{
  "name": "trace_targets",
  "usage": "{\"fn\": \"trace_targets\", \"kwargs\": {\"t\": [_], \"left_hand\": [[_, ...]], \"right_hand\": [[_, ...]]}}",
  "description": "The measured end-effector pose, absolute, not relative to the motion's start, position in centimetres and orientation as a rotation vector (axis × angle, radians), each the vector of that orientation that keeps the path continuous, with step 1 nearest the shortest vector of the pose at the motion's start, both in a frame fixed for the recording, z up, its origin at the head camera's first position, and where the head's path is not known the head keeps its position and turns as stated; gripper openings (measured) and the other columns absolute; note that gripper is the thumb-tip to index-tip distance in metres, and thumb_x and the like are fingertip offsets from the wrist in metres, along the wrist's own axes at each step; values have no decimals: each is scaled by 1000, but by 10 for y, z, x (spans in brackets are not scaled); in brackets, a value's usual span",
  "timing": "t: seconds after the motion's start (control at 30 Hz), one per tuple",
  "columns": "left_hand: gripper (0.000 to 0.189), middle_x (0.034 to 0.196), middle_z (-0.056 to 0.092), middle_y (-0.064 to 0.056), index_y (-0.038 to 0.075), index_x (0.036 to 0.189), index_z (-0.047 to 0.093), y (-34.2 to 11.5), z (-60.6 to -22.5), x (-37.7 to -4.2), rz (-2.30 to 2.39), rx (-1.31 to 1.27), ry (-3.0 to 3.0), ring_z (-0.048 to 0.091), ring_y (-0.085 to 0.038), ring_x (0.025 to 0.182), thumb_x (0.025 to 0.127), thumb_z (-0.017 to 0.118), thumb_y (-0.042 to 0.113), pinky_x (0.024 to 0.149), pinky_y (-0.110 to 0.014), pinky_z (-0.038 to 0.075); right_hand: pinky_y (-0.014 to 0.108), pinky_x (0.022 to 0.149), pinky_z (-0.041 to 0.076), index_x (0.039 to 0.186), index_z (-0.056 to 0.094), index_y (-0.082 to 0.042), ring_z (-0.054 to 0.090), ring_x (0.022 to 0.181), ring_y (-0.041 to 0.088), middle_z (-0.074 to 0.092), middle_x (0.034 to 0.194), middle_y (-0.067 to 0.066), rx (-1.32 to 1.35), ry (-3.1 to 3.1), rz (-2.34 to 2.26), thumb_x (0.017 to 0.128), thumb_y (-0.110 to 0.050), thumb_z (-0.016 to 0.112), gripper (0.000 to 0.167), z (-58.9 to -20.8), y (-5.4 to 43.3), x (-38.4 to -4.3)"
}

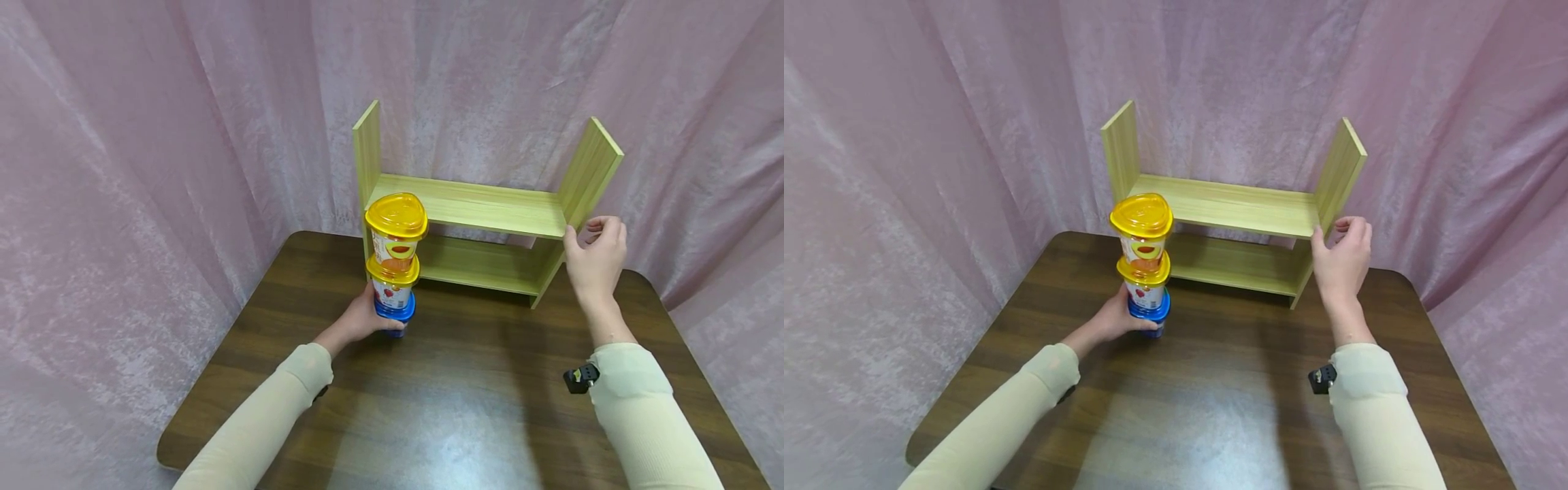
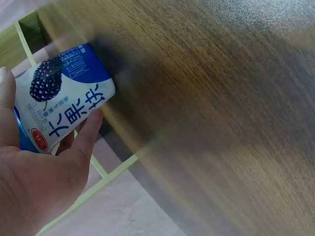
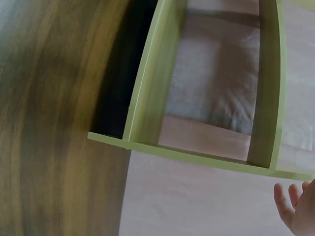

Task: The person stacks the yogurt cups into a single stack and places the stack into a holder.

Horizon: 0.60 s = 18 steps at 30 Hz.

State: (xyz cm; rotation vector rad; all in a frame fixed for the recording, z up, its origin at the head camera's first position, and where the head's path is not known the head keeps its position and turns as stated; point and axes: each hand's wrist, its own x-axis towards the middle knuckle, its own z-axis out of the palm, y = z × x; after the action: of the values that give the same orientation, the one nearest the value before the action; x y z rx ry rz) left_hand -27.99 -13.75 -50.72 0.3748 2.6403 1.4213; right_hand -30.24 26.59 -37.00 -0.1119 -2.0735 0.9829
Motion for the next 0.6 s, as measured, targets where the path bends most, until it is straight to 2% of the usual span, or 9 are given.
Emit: {"fn": "trace_targets", "kwargs": {"t": [0.2, 0.37, 0.5, 0.6], "left_hand": [[101, 143, 52, -4, 19, 150, 27, -137, -507, -280, 1424, 375, 2648, 54, -25, 129, 75, 90, 42, 111, -49, 40], [102, 143, 52, -5, 19, 150, 26, -136, -506, -278, 1421, 362, 2651, 54, -26, 129, 75, 90, 42, 111, -49, 40], [102, 143, 52, -5, 19, 150, 26, -136, -507, -277, 1412, 351, 2654, 54, -26, 129, 74, 90, 43, 111, -49, 40], [103, 143, 52, -5, 20, 151, 26, -136, -508, -278, 1415, 346, 2658, 54, -26, 129, 74, 90, 44, 111, -49, 40]], "right_hand": [[21, 81, 43, 120, 51, 5, 53, 95, 19, 48, 103, -5, -174, -2066, 1070, 91, -15, 70, 40, -372, 267, -311], [26, 87, 50, 135, 45, 3, 57, 102, 24, 54, 120, 12, -180, -2119, 1147, 94, -15, 67, 50, -376, 268, -319], [33, 92, 51, 136, 45, 4, 58, 107, 28, 56, 127, 20, -193, -2175, 1171, 97, -16, 64, 48, -378, 269, -322], [30, 89, 51, 135, 48, 4, 61, 108, 31, 58, 126, 21, -223, -2216, 1158, 99, -18, 60, 44, -380, 271, -324]]}}
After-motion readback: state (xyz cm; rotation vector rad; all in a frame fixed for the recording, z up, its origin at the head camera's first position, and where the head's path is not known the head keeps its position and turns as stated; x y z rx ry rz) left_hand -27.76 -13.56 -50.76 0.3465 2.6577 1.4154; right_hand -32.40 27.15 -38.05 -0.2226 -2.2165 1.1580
